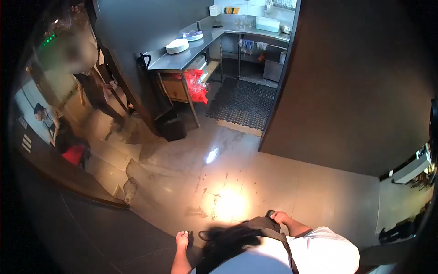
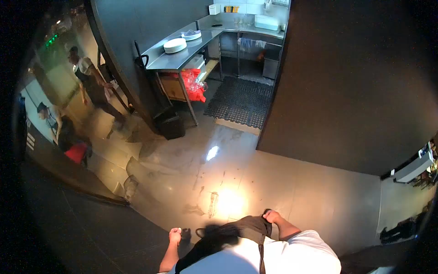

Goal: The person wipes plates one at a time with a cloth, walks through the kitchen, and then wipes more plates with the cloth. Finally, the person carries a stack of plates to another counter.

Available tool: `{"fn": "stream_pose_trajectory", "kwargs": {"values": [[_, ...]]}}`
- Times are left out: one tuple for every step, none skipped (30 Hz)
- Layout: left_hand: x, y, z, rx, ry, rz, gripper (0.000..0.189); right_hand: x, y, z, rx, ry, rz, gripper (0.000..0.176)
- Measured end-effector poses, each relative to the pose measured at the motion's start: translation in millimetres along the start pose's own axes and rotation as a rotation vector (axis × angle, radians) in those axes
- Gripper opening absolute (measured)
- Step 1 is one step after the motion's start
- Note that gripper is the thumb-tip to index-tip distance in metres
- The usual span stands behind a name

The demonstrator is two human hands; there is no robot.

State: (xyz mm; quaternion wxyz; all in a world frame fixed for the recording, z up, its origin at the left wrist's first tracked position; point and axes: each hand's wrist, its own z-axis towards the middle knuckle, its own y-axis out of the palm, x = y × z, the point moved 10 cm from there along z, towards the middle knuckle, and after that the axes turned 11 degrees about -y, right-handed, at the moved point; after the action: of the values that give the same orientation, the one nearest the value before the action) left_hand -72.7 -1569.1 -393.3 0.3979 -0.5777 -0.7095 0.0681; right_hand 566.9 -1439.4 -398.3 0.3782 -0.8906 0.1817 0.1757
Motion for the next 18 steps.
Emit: {"fn": "stream_pose_trajectory", "kwargs": {"values": [[-3, 17, -13, 0.02, 0.008, 0.002, 0.031, 4, -9, 9, -0.025, -0.066, -0.023, 0.049], [-6, 38, -27, 0.037, 0.013, 0.002, 0.029, 5, -20, 23, 0.034, -0.169, -0.028, 0.048], [-16, 64, -42, 0.011, -0.032, -0.034, 0.027, 20, -21, 44, 0.089, -0.273, -0.034, 0.048], [-29, 91, -57, -0.014, -0.081, -0.069, 0.025, -3, -66, 14, 0.081, -0.196, 0.091, 0.048], [-47, 108, -74, -0.028, -0.128, -0.094, 0.023, 9, -74, 20, 0.043, -0.26, 0.178, 0.049], [-55, 137, -99, -0.063, -0.105, -0.067, 0.023, 17, -75, 44, 0.014, -0.337, 0.276, 0.05], [-54, 163, -134, -0.009, -0.077, 0.158, 0.029, 27, -76, 68, -0.022, -0.411, 0.377, 0.051], [-60, 180, -167, 0.056, -0.06, 0.395, 0.037, -16, -114, 34, -0.047, -0.387, 0.715, 0.053], [-66, 191, -185, 0.065, -0.082, 0.354, 0.037, -76, -166, -16, -0.07, -0.349, 1.053, 0.056], [-73, 211, -197, 0.061, -0.104, 0.3, 0.038, -130, -211, -57, -0.128, -0.517, 1.197, 0.057], [-76, 227, -206, 0.049, -0.124, 0.233, 0.039, -182, -256, -101, -0.217, -0.678, 1.35, 0.059], [-77, 228, -213, 0.075, -0.1, 0.17, 0.04, -230, -293, -147, -0.337, -0.833, 1.414, 0.065], [-75, 224, -222, 0.098, -0.084, 0.106, 0.041, -278, -333, -208, -0.496, -1.104, 1.409, 0.069], [-49, 220, -240, 0.004, 0.042, 0.106, 0.041, -316, -369, -277, -0.628, -1.406, 1.345, 0.075], [-65, 228, -222, -0.09, -0.043, -0.006, 0.039, -338, -389, -338, -0.738, -1.546, 1.177, 0.069], [-76, 242, -193, -0.329, -0.021, -0.021, 0.024, -346, -399, -392, -0.863, -1.772, 1.186, 0.056], [-71, 219, -219, -0.054, -0.156, 0.199, 0.035, -345, -404, -428, -0.92, -1.952, 1.218, 0.054], [-63, 210, -221, 0.007, -0.121, 0.235, 0.037, -342, -409, -464, -0.999, -2.128, 1.248, 0.052]]}}
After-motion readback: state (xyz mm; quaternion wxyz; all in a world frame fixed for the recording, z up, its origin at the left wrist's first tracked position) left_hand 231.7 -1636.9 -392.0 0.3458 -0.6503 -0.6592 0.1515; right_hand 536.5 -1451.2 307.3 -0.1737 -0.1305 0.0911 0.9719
